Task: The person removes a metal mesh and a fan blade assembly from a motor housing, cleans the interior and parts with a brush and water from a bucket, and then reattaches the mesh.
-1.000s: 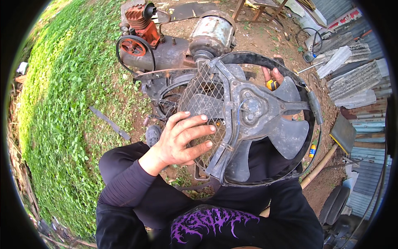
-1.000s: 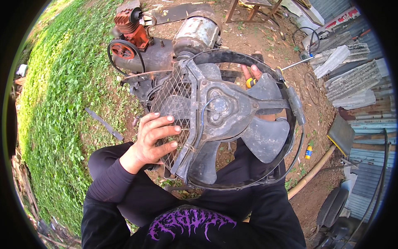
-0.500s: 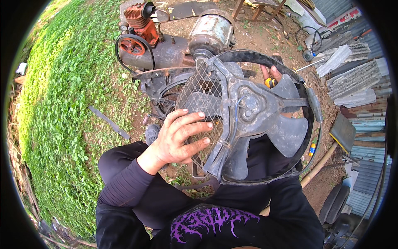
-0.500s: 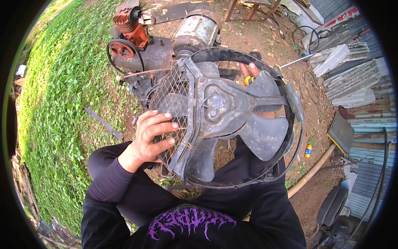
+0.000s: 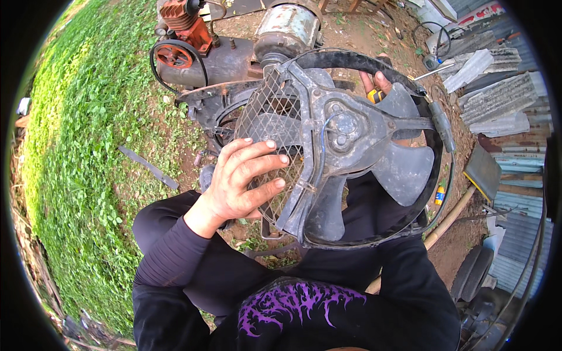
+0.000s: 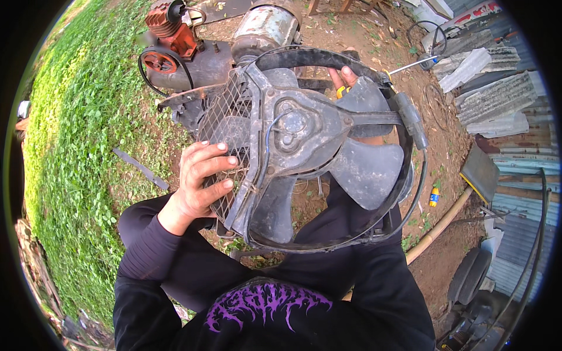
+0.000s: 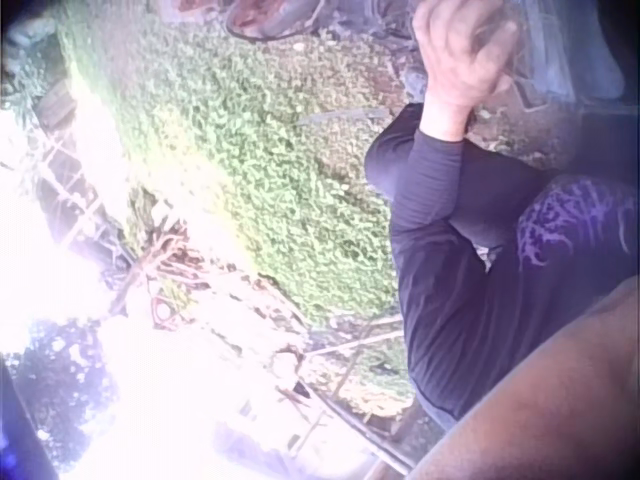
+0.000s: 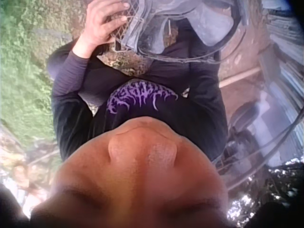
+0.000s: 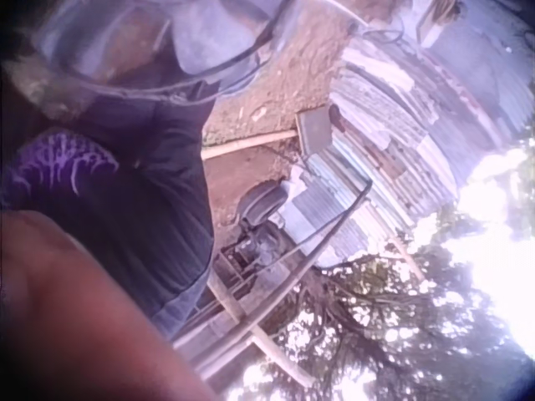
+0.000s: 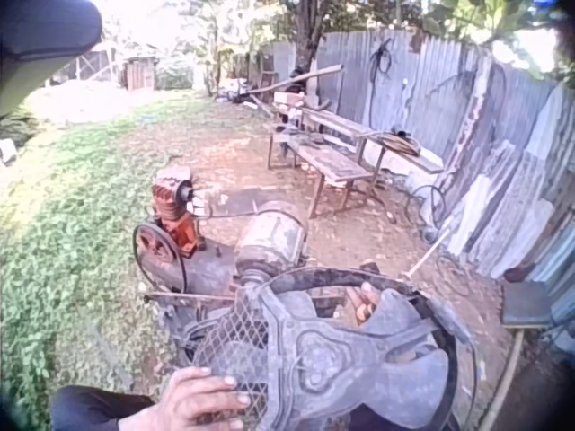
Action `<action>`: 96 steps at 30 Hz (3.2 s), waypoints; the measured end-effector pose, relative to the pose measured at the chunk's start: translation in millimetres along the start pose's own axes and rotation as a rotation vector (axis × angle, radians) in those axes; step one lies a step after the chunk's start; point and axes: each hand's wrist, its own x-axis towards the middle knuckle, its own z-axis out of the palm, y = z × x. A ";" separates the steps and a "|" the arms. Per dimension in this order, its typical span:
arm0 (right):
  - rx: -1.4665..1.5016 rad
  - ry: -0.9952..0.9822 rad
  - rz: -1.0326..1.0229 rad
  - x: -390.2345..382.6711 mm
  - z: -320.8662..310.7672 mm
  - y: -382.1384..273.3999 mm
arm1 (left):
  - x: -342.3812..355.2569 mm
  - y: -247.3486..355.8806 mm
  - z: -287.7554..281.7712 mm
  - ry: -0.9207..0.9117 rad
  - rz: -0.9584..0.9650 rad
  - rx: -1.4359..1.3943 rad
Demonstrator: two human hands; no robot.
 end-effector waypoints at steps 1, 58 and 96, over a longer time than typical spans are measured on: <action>0.006 0.006 0.001 -1.2 2.7 1.6 | -1.1 0.6 -0.4 0.000 -0.004 0.006; -0.546 -0.223 -0.035 -64.2 2.7 -38.0 | -5.1 -7.5 5.2 0.457 -1.862 -1.576; -1.431 -0.366 0.188 -138.5 -92.1 194.5 | -286.8 6.0 171.9 0.321 -2.227 -1.045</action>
